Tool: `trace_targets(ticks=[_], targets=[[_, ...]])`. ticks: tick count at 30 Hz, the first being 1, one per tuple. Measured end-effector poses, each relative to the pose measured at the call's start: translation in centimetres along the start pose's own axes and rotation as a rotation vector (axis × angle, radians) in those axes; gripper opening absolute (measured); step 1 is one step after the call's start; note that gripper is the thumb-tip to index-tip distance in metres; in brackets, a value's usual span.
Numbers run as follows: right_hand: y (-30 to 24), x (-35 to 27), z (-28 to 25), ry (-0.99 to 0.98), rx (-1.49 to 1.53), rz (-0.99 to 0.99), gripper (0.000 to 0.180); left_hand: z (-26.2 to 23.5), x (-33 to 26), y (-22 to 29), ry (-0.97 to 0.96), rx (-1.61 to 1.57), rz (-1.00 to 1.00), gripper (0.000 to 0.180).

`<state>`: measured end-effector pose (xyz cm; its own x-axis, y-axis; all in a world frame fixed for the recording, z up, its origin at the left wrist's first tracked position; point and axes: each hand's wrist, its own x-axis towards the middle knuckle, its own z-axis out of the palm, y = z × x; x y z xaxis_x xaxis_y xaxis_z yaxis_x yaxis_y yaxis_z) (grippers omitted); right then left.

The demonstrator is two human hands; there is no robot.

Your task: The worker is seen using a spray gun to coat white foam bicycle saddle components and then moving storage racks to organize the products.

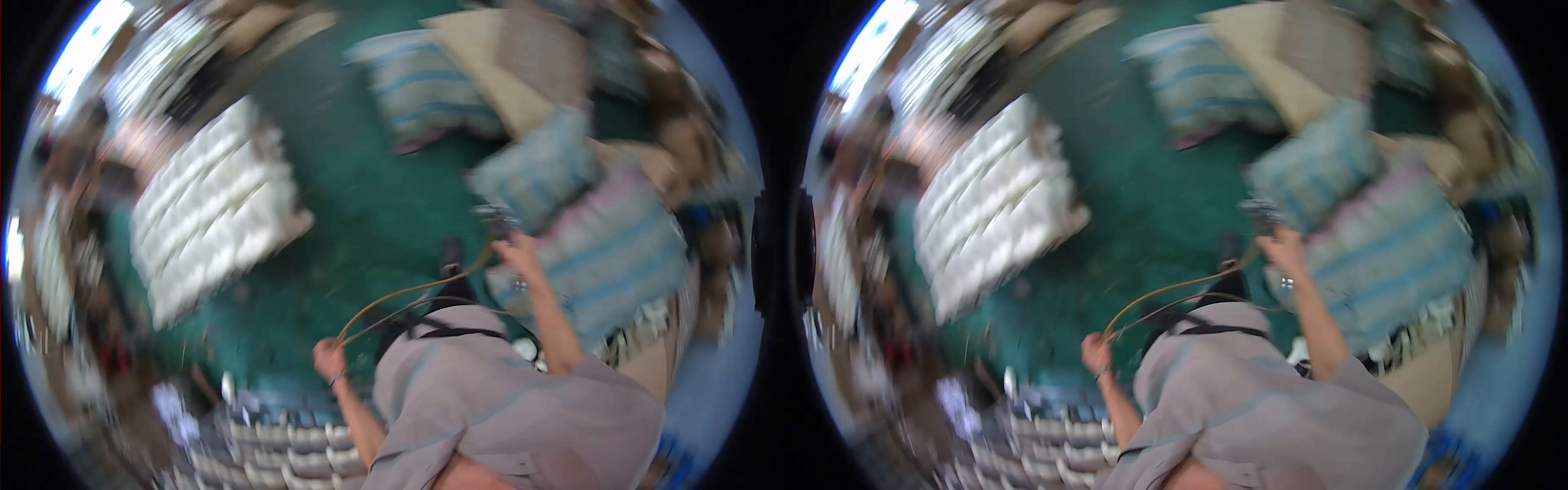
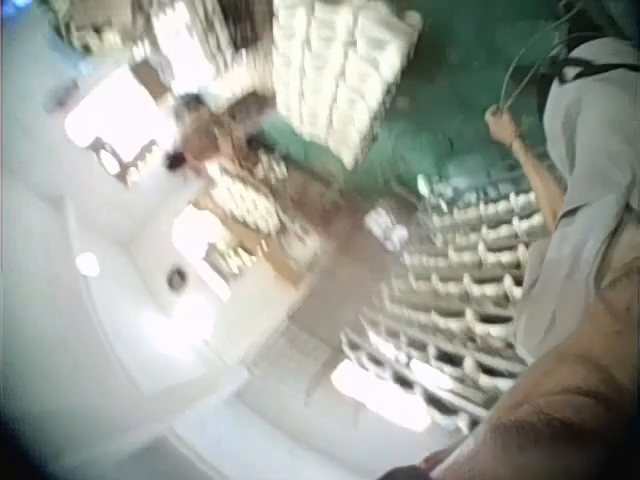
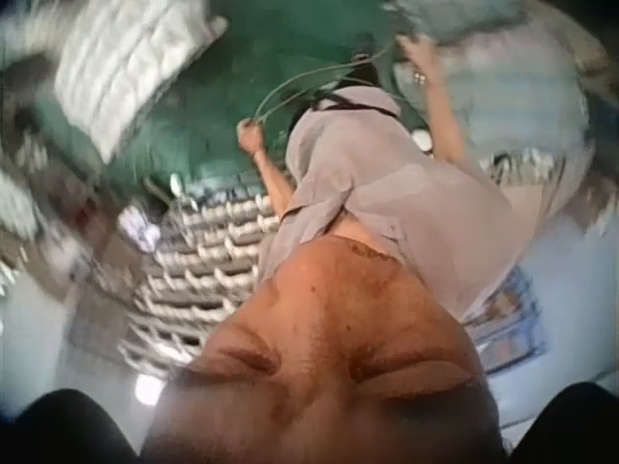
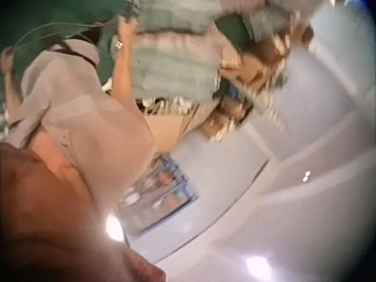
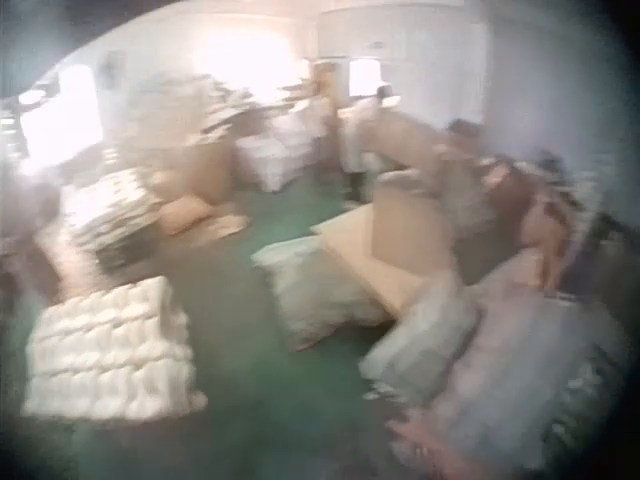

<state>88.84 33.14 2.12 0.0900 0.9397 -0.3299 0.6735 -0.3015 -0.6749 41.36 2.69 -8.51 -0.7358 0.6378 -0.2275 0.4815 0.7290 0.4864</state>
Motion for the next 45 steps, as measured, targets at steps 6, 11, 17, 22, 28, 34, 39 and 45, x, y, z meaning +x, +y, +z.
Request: trace_targets(ticks=[6, 11, 17, 22, 28, 34, 39, 45], targets=[[12.1, 6.6, -8.9, 0.069, 0.465, 0.323, 0.022, 7.4, 1.8, 10.0, -0.161, -0.217, -0.024, 0.042], [23.0, 13.0, -17.2, 0.302, 0.778, 0.509, 0.014, 14.1, 4.8, 21.9, -0.340, -0.217, 0.051, 0.044], [29.6, 22.3, -35.2, 0.381, 0.771, 0.375, 0.010, 22.1, 3.2, 41.6, -0.610, 0.146, 0.441, 0.038], [29.3, 32.4, -47.0, 0.524, 1.229, 0.129, 0.016, 30.4, -1.6, 56.6, -0.840, 0.173, 0.560, 0.048], [29.3, 41.9, -37.8, 0.510, 1.187, 0.119, 0.021, 40.5, -7.4, 67.0, -1.082, 0.092, 0.769, 0.067], [23.3, 36.2, -11.0, 0.902, 0.002, 0.171, 0.022, 43.2, -8.4, 64.6, -1.312, -0.080, 0.528, 0.110], [19.5, 30.1, -6.7, 0.424, 0.314, 0.427, 0.022, 39.6, -5.8, 59.2, -1.500, -0.250, 0.152, 0.115], [27.8, 29.8, -9.1, 0.493, -0.066, 0.384, 0.018, 32.5, 0.8, 54.2, -1.232, -0.006, 0.615, 0.092]])
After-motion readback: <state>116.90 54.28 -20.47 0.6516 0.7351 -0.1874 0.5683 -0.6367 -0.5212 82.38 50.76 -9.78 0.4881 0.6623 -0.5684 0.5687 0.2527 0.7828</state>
